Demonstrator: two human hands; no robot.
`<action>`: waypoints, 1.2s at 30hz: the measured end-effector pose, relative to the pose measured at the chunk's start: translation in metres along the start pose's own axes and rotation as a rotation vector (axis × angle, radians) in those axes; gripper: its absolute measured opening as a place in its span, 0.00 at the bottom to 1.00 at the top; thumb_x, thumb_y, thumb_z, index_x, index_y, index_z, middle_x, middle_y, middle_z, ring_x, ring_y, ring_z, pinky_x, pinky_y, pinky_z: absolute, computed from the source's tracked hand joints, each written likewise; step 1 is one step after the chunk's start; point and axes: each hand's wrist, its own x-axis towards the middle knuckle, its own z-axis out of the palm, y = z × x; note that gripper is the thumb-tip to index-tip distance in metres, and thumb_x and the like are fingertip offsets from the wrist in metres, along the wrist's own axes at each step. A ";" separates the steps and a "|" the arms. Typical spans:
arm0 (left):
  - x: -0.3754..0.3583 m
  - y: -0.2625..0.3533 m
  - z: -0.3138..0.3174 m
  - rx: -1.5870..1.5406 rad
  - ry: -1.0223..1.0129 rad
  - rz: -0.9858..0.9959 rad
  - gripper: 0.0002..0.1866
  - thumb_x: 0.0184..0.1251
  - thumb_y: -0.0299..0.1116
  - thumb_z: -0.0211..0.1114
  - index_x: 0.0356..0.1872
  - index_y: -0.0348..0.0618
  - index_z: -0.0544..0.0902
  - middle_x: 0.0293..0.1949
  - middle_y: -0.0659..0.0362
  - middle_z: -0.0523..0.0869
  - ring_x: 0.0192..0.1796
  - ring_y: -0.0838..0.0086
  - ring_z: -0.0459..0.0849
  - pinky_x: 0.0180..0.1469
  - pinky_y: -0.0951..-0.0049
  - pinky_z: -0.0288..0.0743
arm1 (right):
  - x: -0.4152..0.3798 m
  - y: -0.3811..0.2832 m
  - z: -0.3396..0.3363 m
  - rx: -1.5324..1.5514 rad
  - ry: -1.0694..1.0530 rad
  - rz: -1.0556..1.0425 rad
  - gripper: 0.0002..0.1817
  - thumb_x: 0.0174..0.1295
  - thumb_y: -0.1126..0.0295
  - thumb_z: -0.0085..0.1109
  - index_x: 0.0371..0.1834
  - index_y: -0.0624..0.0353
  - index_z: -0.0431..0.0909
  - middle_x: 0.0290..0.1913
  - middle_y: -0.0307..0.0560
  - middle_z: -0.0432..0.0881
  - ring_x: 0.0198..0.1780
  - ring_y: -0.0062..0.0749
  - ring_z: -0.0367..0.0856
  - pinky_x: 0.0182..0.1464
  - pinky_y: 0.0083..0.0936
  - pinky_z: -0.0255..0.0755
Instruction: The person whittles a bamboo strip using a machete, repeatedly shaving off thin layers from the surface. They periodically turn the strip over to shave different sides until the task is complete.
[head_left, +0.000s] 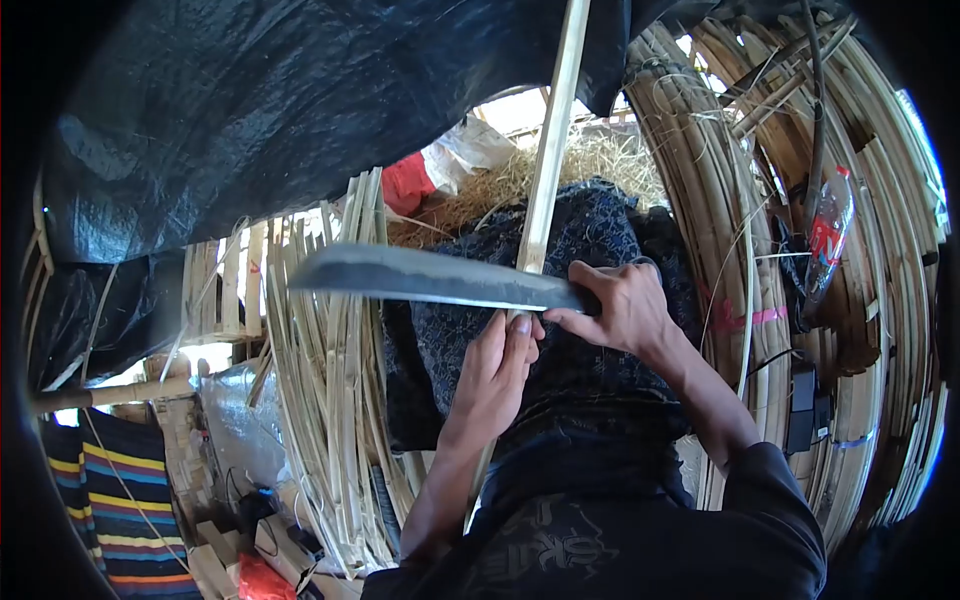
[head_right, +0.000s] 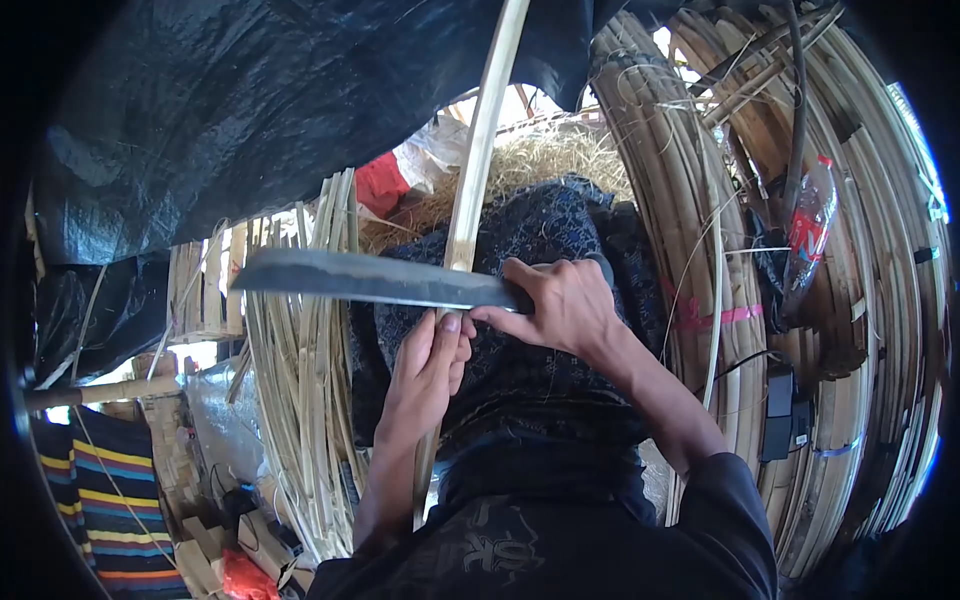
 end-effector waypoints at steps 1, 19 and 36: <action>0.000 0.000 0.000 -0.040 0.013 -0.018 0.14 0.86 0.37 0.48 0.47 0.35 0.76 0.27 0.64 0.73 0.26 0.85 0.67 0.27 0.78 0.64 | -0.002 -0.004 0.006 0.010 -0.008 -0.002 0.32 0.61 0.31 0.60 0.31 0.54 0.81 0.16 0.47 0.81 0.20 0.44 0.85 0.24 0.37 0.76; -0.006 -0.014 0.000 0.029 0.136 0.091 0.14 0.87 0.40 0.46 0.45 0.42 0.74 0.26 0.71 0.67 0.22 0.92 0.59 0.22 0.85 0.53 | 0.018 0.016 0.036 -0.080 -0.007 -0.072 0.37 0.58 0.24 0.55 0.27 0.52 0.79 0.14 0.44 0.79 0.18 0.43 0.84 0.22 0.37 0.75; -0.066 -0.027 -0.053 -0.238 0.263 -0.068 0.15 0.87 0.41 0.47 0.46 0.40 0.75 0.26 0.69 0.68 0.22 0.89 0.63 0.23 0.84 0.56 | 0.064 0.003 0.088 -0.034 -0.041 -0.402 0.37 0.56 0.24 0.58 0.24 0.51 0.82 0.14 0.38 0.78 0.16 0.32 0.80 0.21 0.33 0.73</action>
